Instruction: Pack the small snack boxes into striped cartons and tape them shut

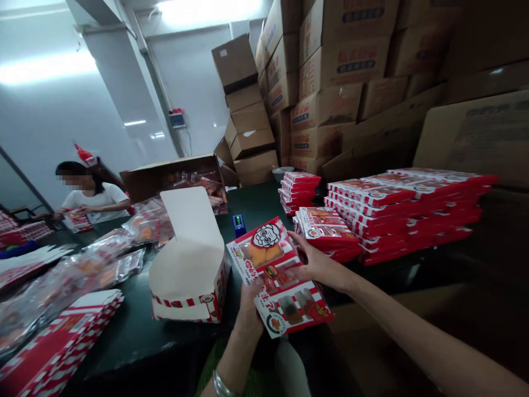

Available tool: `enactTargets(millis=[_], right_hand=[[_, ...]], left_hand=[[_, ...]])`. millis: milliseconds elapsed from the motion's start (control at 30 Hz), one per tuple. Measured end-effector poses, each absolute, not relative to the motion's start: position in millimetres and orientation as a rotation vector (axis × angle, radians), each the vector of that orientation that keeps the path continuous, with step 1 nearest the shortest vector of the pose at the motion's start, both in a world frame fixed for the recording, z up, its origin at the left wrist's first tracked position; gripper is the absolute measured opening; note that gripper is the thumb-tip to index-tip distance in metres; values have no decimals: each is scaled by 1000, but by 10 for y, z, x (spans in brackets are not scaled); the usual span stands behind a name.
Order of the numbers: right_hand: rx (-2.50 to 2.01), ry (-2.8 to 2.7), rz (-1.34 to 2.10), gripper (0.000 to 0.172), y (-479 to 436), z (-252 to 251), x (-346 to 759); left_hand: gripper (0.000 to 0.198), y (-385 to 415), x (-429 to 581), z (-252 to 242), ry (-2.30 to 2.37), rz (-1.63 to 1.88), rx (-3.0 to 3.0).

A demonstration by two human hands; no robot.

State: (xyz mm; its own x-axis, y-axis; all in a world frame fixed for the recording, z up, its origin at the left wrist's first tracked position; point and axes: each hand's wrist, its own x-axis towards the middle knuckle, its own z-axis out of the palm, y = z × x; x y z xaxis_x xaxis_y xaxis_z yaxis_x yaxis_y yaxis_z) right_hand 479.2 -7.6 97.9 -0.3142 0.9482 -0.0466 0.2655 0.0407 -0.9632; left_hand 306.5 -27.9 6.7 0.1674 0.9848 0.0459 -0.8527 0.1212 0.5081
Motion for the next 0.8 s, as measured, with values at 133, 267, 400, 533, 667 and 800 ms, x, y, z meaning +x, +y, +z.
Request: enactTargets(millis=[133, 267, 400, 533, 667, 800], right_hand=[[-1351, -1797, 1284, 119, -15, 1403, 4688], [-1445, -1993, 1184, 114, 131, 1927, 4546], [-1557, -2206, 1088, 113, 340, 2376, 4310], [-1550, -2449, 975, 107, 593, 2721, 3816], [-1268, -2457, 1112, 101, 845, 2784, 3089], [-914, -2314, 1259, 102, 1147, 2328, 2537]], left_hand=[[80, -341, 3158, 30, 299, 1322, 466], [83, -466, 2758, 116, 354, 1238, 773], [61, -529, 1557, 408, 959, 1206, 1501], [69, -239, 429, 655, 1557, 829, 2293], [25, 66, 118, 577, 1619, 336, 2553], [17, 97, 186, 403, 1482, 499, 2673]])
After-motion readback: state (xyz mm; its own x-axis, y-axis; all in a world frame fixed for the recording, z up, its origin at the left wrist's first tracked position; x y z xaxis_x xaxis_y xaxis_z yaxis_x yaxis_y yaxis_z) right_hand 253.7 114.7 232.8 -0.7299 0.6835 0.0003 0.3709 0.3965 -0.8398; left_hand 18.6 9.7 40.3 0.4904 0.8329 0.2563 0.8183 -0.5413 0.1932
